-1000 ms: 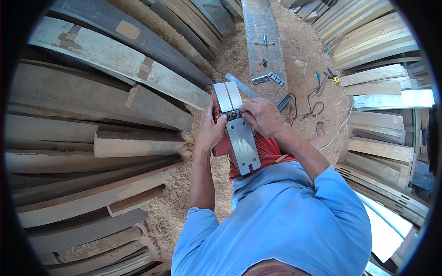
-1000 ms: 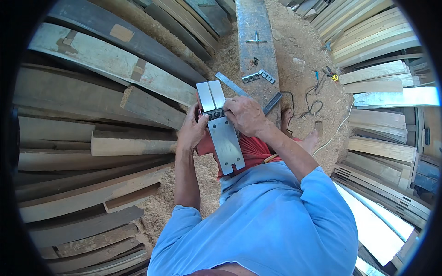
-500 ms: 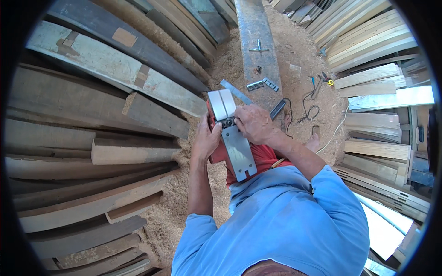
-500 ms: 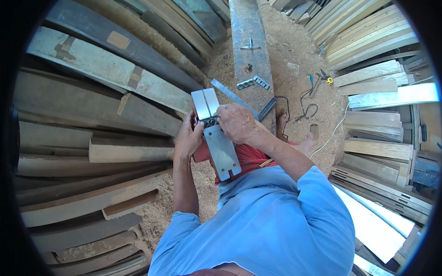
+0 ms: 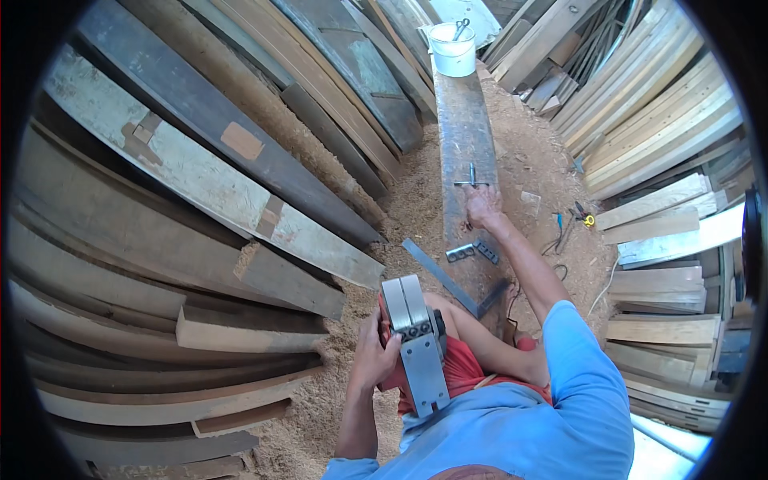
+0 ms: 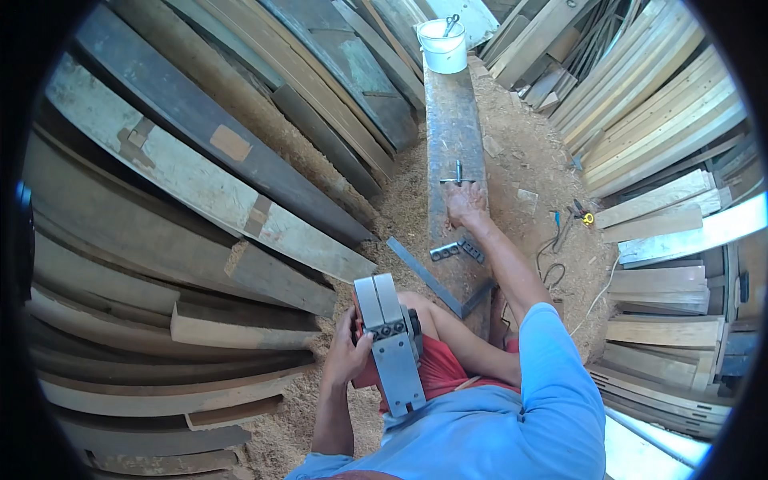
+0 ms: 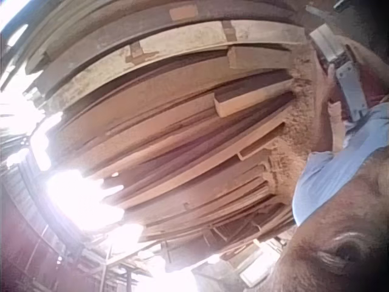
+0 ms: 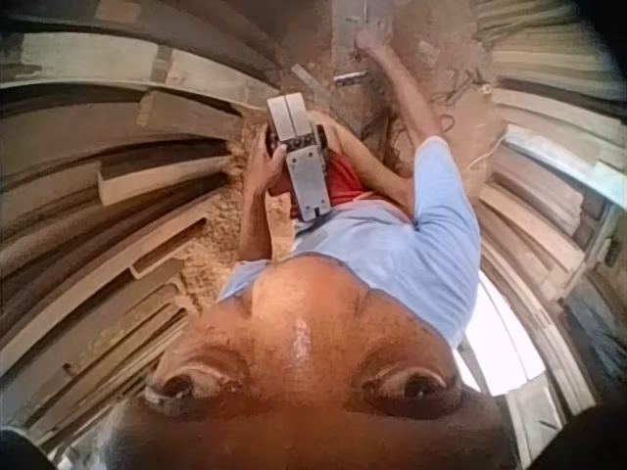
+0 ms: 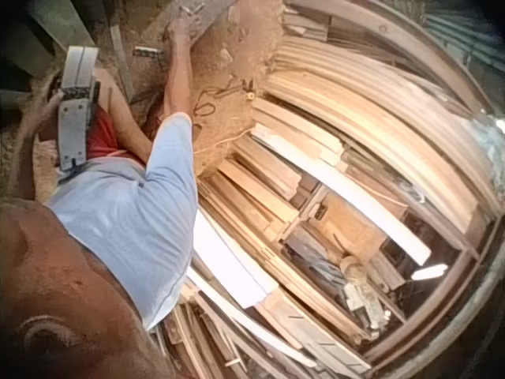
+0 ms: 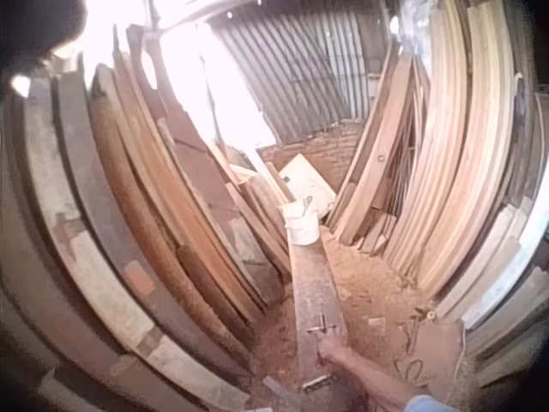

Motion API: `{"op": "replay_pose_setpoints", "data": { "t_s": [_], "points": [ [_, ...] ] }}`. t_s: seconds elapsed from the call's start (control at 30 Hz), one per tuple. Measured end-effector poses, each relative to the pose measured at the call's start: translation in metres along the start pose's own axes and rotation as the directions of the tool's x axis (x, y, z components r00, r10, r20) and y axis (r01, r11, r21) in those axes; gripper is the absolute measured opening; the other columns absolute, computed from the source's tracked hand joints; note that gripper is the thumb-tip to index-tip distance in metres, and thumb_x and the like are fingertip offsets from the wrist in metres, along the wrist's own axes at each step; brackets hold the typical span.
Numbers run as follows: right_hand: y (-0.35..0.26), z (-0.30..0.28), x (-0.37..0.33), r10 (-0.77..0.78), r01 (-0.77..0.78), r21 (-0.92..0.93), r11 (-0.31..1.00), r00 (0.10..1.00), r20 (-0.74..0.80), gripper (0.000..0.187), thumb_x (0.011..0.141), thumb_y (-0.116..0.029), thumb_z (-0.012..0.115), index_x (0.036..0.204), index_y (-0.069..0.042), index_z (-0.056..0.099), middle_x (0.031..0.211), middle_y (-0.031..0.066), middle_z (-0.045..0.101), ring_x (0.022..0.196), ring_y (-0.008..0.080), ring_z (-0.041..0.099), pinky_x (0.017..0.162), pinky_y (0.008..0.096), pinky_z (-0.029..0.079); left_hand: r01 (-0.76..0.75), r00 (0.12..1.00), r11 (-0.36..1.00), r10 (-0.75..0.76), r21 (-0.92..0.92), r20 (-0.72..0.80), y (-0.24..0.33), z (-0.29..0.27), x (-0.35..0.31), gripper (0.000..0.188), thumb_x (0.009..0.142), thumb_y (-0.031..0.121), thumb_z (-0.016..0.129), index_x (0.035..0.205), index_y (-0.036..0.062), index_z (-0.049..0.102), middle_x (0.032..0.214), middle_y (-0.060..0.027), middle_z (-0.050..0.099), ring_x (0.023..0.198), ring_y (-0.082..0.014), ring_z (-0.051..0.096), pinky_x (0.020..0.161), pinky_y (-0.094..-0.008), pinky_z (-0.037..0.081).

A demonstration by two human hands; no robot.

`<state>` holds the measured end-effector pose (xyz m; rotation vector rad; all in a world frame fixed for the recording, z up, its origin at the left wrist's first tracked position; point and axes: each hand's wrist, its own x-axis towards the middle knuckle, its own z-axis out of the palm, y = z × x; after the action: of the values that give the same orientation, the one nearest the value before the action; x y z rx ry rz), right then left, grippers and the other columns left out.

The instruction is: The person unscrews bolts from a hand planer and removes the metal blade assembly.

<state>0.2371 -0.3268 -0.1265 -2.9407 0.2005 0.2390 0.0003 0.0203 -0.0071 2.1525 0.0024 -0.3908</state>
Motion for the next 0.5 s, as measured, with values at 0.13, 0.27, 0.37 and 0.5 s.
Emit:
{"op": "replay_pose_setpoints", "data": {
  "t_s": [0.13, 0.27, 0.37, 0.5],
  "points": [
    [0.014, 0.033, 0.059, 0.049, -0.048, -0.021, 0.999, 0.998, 0.035, 0.038, 0.105, -0.027, 0.051, 0.139, -0.025, 0.066, 0.133, 0.024, 0.061, 0.128, 0.0431, 0.056, 0.11, 0.0535, 0.043, 0.031, 0.999, 0.999, -0.03, -0.012, 0.033, -0.002, -0.004, 0.008, 0.067, 0.091, 0.014, 0.065, 0.153, -0.0042, 0.044, 0.145, -0.0264, 0.054, 0.141, -0.0376, 0.05, 0.121, -0.0459, 0.036],
    [0.018, 0.051, 0.07, -0.05, 0.051, -0.108, 0.993, 0.999, 0.015, 0.026, 0.099, -0.021, 0.056, 0.123, -0.017, 0.068, 0.124, 0.0234, 0.064, 0.123, 0.0429, 0.06, 0.104, 0.0521, 0.049, 0.129, 0.99, 0.991, -0.127, -0.044, 0.054, 0.005, -0.005, 0.012, 0.071, 0.091, 0.014, 0.065, 0.156, -0.0028, 0.043, 0.149, -0.0264, 0.052, 0.144, -0.0368, 0.047, 0.122, -0.0465, 0.035],
    [0.018, 0.061, 0.072, -0.04, 0.039, -0.111, 0.993, 0.999, -0.007, 0.022, 0.097, -0.021, 0.06, 0.115, -0.014, 0.071, 0.123, 0.0219, 0.066, 0.119, 0.0422, 0.064, 0.1, 0.0527, 0.051, 0.117, 0.992, 0.992, -0.115, -0.045, 0.047, 0.004, -0.003, 0.015, 0.07, 0.091, 0.013, 0.065, 0.155, -0.003, 0.043, 0.149, -0.026, 0.052, 0.144, -0.0364, 0.048, 0.122, -0.0463, 0.035],
    [0.026, 0.047, 0.054, 0.159, -0.115, 0.276, 0.954, 0.977, -0.142, 0.023, 0.092, -0.024, 0.064, 0.105, -0.006, 0.069, 0.11, 0.0229, 0.072, 0.106, 0.0377, 0.07, 0.089, 0.0511, 0.055, 0.073, 0.997, 0.997, -0.071, -0.03, 0.038, 0.001, -0.002, 0.019, 0.072, 0.09, 0.019, 0.068, 0.154, -0.0036, 0.043, 0.143, -0.0312, 0.055, 0.138, -0.046, 0.05, 0.119, -0.049, 0.038]
  ]
}}
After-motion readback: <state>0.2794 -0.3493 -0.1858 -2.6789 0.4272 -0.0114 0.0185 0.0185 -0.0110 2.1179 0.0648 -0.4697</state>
